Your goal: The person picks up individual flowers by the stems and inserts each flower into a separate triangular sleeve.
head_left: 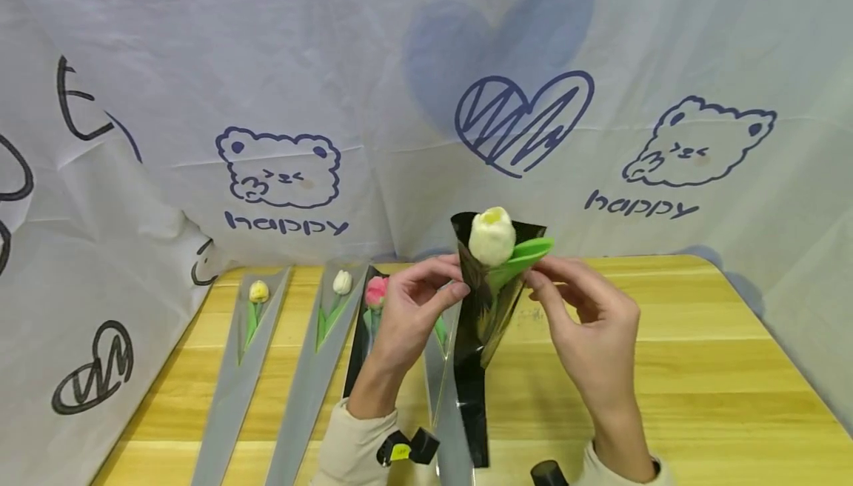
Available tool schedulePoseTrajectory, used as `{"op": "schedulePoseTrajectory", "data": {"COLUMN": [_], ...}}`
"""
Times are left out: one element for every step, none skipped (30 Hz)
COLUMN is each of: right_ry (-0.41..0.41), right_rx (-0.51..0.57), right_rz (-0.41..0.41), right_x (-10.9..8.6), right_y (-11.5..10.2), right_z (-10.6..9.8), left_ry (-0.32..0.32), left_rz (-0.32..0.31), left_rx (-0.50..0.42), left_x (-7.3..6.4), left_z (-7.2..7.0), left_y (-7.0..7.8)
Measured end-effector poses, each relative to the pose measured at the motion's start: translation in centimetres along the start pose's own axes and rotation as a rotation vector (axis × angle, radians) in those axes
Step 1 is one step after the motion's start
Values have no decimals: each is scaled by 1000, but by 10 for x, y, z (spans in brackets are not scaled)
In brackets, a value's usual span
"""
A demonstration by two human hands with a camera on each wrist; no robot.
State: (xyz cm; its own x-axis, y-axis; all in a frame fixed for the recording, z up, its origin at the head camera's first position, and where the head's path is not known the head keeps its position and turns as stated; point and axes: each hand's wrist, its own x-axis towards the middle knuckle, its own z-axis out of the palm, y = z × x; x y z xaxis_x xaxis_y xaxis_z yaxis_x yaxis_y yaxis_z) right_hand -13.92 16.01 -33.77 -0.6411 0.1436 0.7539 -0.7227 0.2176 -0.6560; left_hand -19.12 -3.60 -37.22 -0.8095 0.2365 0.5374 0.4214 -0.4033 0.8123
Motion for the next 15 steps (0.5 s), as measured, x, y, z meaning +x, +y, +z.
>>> {"op": "schedulePoseTrajectory", "data": {"right_ry": [1, 2, 4, 7, 11, 19, 28, 40, 53, 66, 75, 77, 69, 46, 10], "right_rx": [-4, -11, -21, -32, -42, -57, -69, -79, -89, -94, -95, -94, -83, -76, -81], "right_rz": [-1, 1, 6, 12, 19, 31, 44, 56, 67, 78, 89, 97, 110, 130, 157], "right_x": [0, 1, 1, 1, 1, 2, 2, 2, 3, 3, 4, 4, 5, 5, 5], "right_y": [0, 0, 0, 1, 1, 1, 2, 2, 2, 3, 3, 4, 5, 7, 9], "right_z": [0, 1, 1, 1, 1, 1, 1, 0, -1, -1, -2, -2, -2, -3, -3], "left_ry": [0, -1, 1, 5, 10, 18, 27, 35, 44, 55, 68, 84, 102, 122, 146], "left_rz": [-13, -24, -34, -42, -50, -58, -67, -76, -84, -91, -97, -105, -110, -113, -116], "left_rx": [-6, -10, -11, -4, 4, 11, 14, 13, 5, -4, -15, -31, -45, -59, -74], "left_x": [0, 1, 1, 1, 1, 1, 2, 2, 2, 3, 3, 4, 5, 5, 7], "left_z": [0, -1, -1, -2, -2, -3, -3, -3, -3, -4, -4, -4, -4, -4, -4], "left_y": [0, -1, -1, -1, -1, -1, -1, 0, 0, 0, 0, 1, 1, 1, 1]}}
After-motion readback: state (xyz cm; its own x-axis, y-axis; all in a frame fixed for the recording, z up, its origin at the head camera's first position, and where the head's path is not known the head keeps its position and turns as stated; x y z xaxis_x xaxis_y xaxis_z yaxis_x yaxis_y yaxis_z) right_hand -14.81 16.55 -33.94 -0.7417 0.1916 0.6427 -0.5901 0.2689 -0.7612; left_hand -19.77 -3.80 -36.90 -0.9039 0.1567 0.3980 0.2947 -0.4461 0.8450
